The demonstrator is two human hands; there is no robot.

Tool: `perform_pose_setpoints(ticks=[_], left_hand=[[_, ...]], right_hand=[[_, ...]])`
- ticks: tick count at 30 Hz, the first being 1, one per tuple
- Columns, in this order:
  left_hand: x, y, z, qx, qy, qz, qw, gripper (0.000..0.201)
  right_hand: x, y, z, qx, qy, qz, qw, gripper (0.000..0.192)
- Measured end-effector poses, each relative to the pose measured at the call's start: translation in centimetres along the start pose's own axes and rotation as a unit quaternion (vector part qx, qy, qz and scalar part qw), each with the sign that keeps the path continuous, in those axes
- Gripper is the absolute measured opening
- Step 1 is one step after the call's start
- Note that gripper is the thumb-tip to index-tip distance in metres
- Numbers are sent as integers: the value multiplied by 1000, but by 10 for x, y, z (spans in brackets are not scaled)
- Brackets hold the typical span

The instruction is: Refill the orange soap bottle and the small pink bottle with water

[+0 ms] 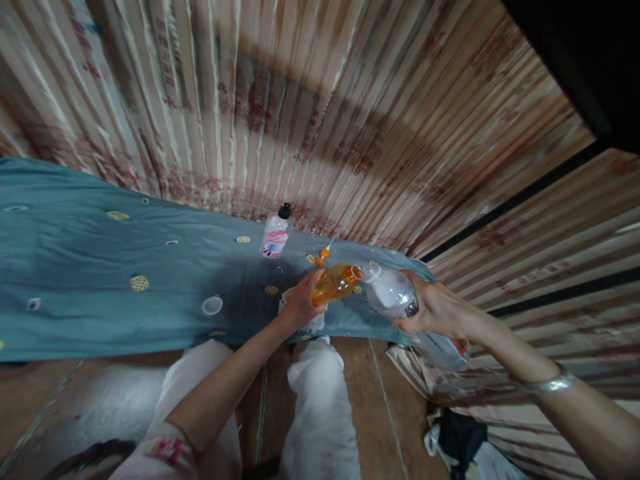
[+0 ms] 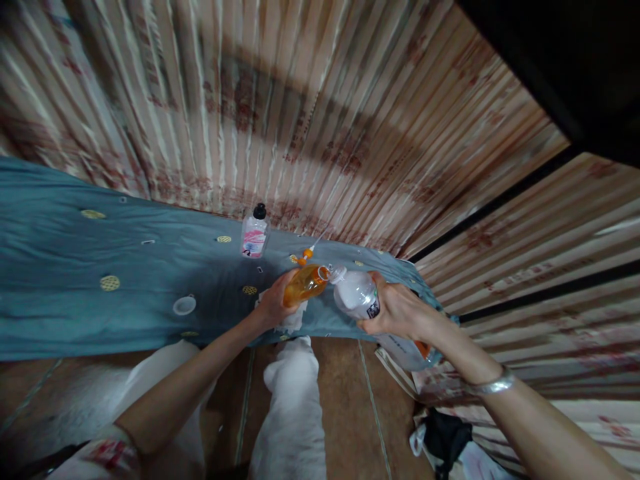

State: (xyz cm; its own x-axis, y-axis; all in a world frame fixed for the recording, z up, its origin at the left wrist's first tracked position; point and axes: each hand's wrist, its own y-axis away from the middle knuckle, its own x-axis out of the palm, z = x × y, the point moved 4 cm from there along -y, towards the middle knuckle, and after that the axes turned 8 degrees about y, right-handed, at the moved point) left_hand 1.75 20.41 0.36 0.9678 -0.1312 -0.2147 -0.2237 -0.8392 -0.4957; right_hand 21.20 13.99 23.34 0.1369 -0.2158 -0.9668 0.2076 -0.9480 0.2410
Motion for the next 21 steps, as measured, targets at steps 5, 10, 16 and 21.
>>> perform_pose_setpoints(ticks=[5, 10, 16, 21], left_hand=[[-1, 0, -2, -4, -3, -10, 1000, 78], [0, -1, -4, 0, -4, -18, 1000, 75], [-1, 0, -4, 24, 3, -19, 1000, 75], [0, 1, -1, 31, 3, -12, 999, 76]], right_hand=[[2, -2, -3, -4, -15, -15, 1000, 78], [0, -2, -2, -3, -11, -16, 1000, 72], [0, -2, -2, -11, -1, -10, 1000, 69], [1, -2, -4, 2, 3, 7, 1000, 72]])
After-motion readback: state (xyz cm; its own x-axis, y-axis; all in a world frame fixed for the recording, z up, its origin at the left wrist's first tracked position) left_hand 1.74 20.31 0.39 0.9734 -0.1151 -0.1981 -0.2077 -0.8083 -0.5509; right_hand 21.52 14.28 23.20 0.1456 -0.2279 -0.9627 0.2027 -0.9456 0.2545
